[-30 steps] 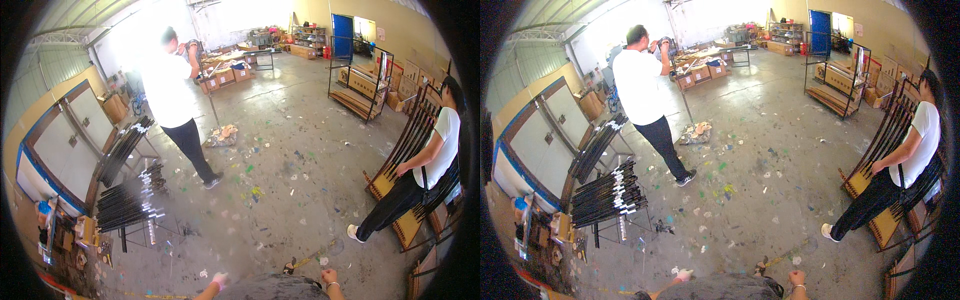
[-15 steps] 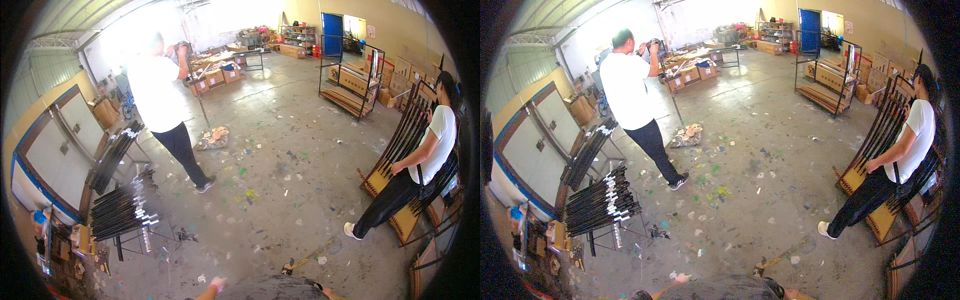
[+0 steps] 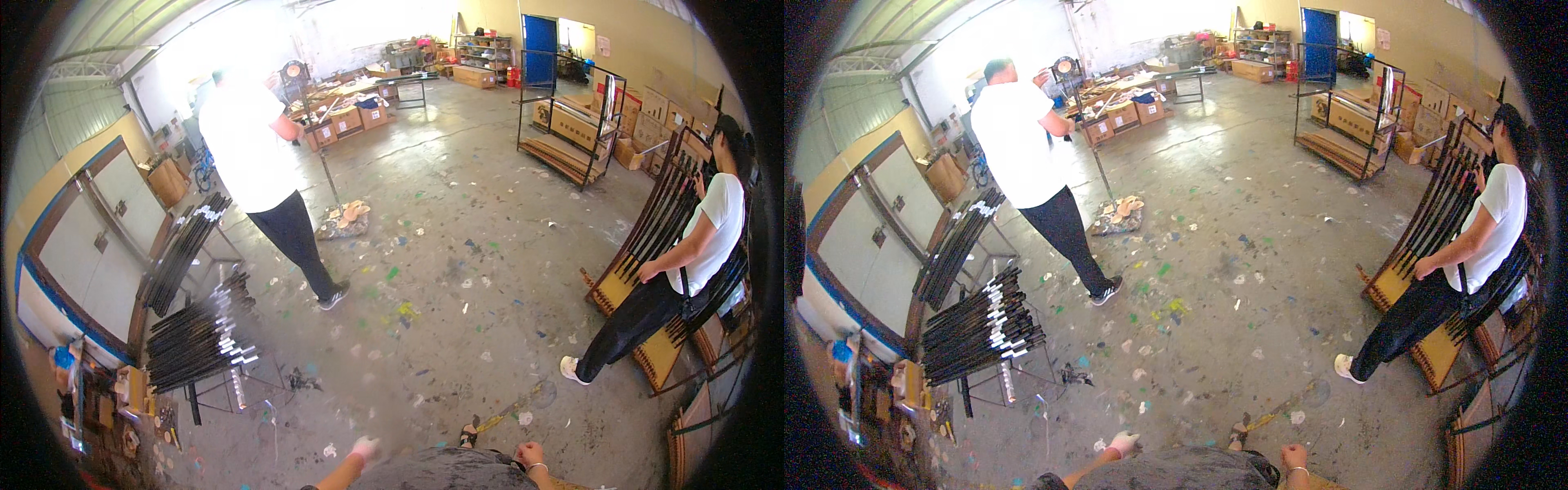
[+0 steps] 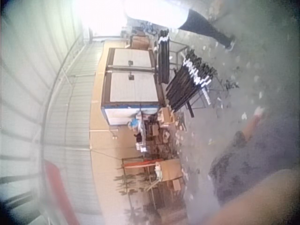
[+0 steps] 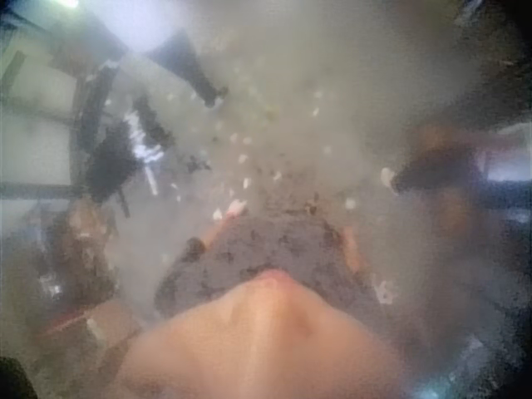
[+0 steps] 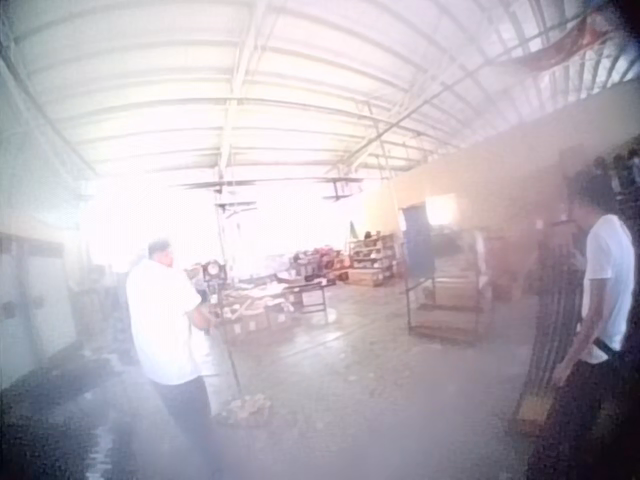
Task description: The person applies white tape to the middle section of several long carbon fiber rods and then places the rods onto a storage rack.
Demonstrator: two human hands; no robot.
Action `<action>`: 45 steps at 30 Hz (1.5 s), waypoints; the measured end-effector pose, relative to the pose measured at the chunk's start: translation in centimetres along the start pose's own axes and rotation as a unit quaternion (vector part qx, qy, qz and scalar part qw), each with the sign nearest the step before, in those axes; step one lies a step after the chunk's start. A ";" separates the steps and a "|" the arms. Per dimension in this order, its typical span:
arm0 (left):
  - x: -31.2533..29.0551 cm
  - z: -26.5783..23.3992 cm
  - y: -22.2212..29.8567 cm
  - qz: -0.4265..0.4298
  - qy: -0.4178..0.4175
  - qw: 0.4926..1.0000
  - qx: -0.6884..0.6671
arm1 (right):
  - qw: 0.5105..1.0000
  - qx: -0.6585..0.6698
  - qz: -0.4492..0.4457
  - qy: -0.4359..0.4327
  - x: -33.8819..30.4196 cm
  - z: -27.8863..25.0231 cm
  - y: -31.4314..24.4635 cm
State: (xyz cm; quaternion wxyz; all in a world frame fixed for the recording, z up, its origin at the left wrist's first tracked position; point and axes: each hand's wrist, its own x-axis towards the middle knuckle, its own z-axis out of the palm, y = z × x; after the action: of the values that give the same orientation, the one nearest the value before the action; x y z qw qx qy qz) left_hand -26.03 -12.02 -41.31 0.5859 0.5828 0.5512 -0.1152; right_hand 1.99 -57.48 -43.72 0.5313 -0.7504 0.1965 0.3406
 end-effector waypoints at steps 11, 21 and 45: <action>-3.8 -2.7 -2.1 0.272 -0.083 0.740 0.610 | 0.992 -0.125 0.014 -0.001 0.0 -1.7 4.6; -0.1 0.5 -5.6 -0.083 0.003 0.997 0.001 | 0.991 -0.130 0.022 -0.024 -1.4 -6.6 11.1; 2.6 0.2 -10.2 0.026 -0.022 0.988 0.153 | 0.975 -0.197 -0.097 -0.034 -2.6 -6.3 11.4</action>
State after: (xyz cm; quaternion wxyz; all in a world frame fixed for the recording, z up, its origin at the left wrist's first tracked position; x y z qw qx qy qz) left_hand -32.86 -13.87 -49.08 0.5046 0.6772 0.4987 -0.1952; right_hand -5.35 -67.62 -48.15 0.4104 -0.8436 0.0334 0.3447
